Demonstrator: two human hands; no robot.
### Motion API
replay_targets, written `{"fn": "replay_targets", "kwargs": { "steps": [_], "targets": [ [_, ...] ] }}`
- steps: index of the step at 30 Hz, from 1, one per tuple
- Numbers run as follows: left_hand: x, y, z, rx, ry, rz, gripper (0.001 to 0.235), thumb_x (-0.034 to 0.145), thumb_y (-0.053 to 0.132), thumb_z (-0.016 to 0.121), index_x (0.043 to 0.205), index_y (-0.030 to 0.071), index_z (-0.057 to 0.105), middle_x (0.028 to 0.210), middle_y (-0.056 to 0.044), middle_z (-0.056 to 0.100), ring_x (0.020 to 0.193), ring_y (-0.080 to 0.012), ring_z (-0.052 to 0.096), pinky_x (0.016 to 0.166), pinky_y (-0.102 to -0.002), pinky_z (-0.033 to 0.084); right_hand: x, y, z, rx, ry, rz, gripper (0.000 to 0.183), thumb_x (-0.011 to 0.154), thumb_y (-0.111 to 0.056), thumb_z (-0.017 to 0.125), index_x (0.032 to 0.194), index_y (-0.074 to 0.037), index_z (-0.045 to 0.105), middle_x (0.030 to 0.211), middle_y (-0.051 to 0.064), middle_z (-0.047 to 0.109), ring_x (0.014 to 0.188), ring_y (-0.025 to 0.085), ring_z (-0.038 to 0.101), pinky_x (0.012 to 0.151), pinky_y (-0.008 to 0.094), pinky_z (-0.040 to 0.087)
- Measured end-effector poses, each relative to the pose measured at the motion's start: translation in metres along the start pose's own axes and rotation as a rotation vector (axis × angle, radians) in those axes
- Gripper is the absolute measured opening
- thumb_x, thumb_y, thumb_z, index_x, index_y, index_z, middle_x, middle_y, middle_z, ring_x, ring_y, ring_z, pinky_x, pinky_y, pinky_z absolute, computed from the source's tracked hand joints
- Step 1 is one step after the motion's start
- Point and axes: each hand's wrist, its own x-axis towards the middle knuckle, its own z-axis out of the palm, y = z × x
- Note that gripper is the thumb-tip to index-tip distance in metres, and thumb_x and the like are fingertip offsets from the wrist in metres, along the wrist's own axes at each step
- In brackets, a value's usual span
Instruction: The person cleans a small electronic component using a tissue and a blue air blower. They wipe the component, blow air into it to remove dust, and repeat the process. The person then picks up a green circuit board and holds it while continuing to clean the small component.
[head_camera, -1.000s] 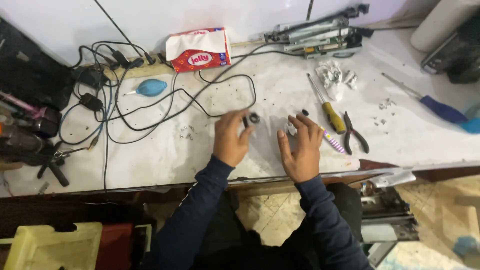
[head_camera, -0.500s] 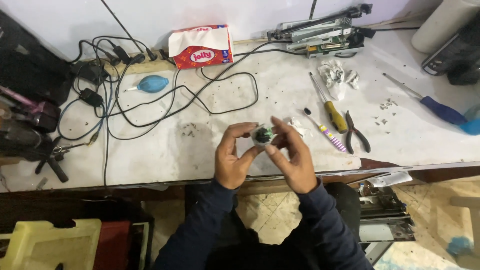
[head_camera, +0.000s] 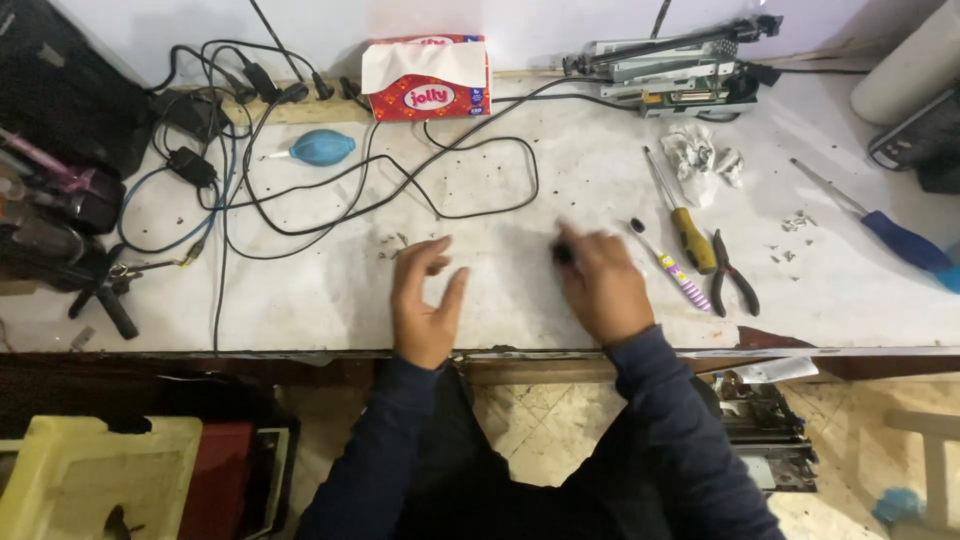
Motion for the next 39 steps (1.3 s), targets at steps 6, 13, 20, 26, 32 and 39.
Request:
{"fn": "replay_targets", "kwargs": {
  "steps": [6,13,20,26,32,39],
  "targets": [
    [-0.008,-0.017,-0.036,0.093,0.117,-0.08,0.032,0.095,0.001,0.071,0.126,0.005,0.064,0.113,-0.009,0.06,0.093,-0.0241,0.062,0.083,-0.035,0.051,0.007,-0.001,0.004,-0.042,0.033,-0.069,0.053,0.084,-0.009,0.077,0.137,-0.014,0.07,0.099,0.01,0.069,0.097,0.03,0.067,0.083,0.041,0.06],
    [-0.011,-0.024,-0.038,0.039,0.125,-0.147,0.027,0.097,0.003,0.071,0.123,0.003,0.066,0.11,-0.009,0.059,0.091,-0.0223,0.062,0.083,-0.033,0.05,0.01,0.008,0.01,-0.022,-0.113,-0.022,0.058,0.083,-0.01,0.079,0.14,-0.018,0.069,0.098,0.007,0.069,0.097,0.028,0.067,0.085,0.041,0.06],
    [-0.01,-0.023,-0.038,0.069,0.105,-0.117,0.024,0.097,0.004,0.07,0.122,0.003,0.066,0.108,-0.01,0.059,0.09,-0.0247,0.062,0.081,-0.035,0.051,0.007,0.024,0.017,-0.068,-0.052,-0.001,0.061,0.08,-0.014,0.08,0.14,-0.018,0.068,0.098,0.007,0.068,0.098,0.028,0.068,0.085,0.04,0.06],
    [-0.013,-0.02,-0.037,0.088,0.094,-0.112,0.023,0.098,0.005,0.07,0.12,0.004,0.067,0.107,-0.009,0.059,0.091,-0.0249,0.062,0.081,-0.035,0.051,0.008,0.019,0.009,-0.102,0.027,0.012,0.06,0.082,-0.011,0.078,0.141,-0.015,0.068,0.098,0.01,0.068,0.097,0.03,0.068,0.084,0.041,0.06],
    [-0.01,-0.019,-0.036,0.114,0.089,-0.091,0.021,0.098,0.005,0.069,0.119,0.004,0.067,0.106,-0.01,0.059,0.09,-0.0276,0.063,0.08,-0.037,0.051,0.005,0.021,0.011,-0.114,0.057,0.033,0.057,0.082,-0.017,0.079,0.138,-0.016,0.07,0.097,0.007,0.067,0.098,0.026,0.067,0.084,0.038,0.06],
    [-0.01,-0.017,-0.036,0.154,0.068,-0.102,0.018,0.097,0.006,0.071,0.114,0.003,0.068,0.105,-0.012,0.06,0.091,-0.0316,0.063,0.082,-0.039,0.052,0.005,0.028,0.017,-0.101,0.102,0.059,0.059,0.084,-0.018,0.078,0.142,-0.017,0.067,0.097,0.008,0.066,0.099,0.029,0.066,0.083,0.042,0.059]
  ]
}}
